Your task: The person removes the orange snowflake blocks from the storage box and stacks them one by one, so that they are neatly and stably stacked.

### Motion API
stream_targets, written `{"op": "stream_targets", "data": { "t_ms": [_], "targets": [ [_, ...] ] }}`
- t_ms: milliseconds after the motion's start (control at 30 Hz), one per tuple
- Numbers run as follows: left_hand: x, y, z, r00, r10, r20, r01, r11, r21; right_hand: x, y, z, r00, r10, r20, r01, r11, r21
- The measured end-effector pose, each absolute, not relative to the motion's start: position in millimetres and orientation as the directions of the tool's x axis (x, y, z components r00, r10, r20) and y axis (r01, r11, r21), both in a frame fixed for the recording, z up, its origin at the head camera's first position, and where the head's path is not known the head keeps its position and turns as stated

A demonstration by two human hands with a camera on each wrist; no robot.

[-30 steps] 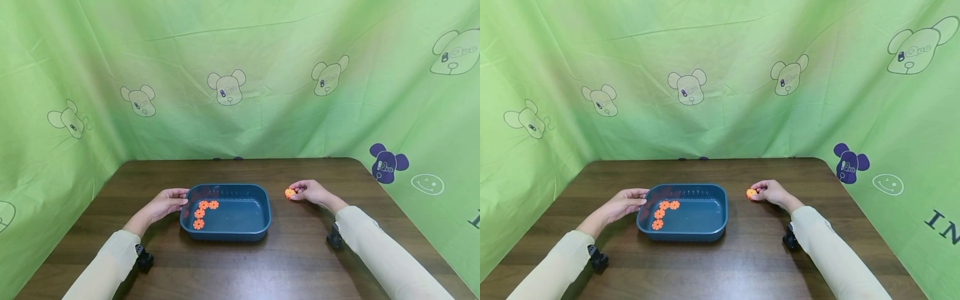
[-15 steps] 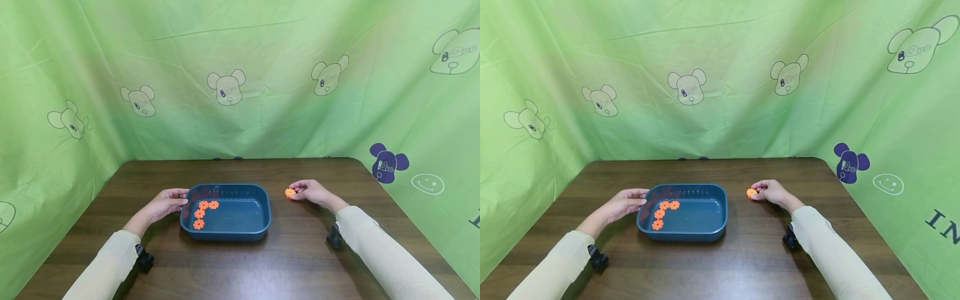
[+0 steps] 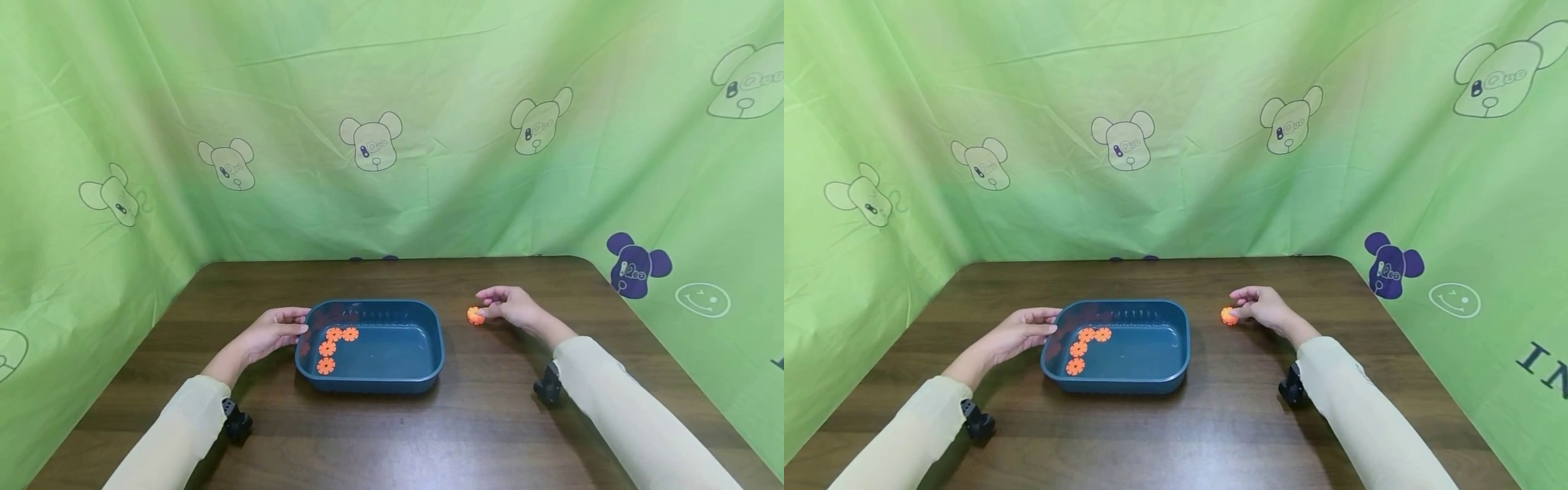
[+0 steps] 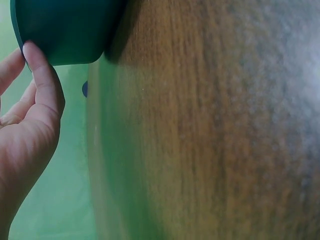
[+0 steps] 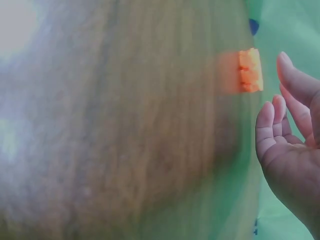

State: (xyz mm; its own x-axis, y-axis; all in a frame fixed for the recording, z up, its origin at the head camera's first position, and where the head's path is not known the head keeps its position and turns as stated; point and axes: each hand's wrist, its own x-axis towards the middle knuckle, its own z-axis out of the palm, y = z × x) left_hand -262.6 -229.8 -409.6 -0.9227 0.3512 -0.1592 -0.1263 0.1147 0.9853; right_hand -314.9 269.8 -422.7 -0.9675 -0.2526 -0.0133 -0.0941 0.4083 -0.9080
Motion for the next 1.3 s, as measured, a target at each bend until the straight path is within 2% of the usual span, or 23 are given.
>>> {"op": "stream_targets", "data": {
  "t_ms": [533,1033,1300],
  "targets": [
    [-263,-229,-409,-0.918,0.369,-0.148,-0.123,0.091,0.988,-305,234,-386,-0.959,-0.27,0.082,-0.188,0.394,-0.9],
    [-262,-230,-409,-0.919,0.363,-0.154,-0.124,0.105,0.987,-288,156,-367,-0.925,-0.359,0.124,-0.239,0.297,-0.925],
    [-262,-230,-410,-0.921,0.359,-0.149,-0.121,0.099,0.988,-277,113,-365,-0.899,-0.432,0.071,-0.213,0.291,-0.933]
  ]
}}
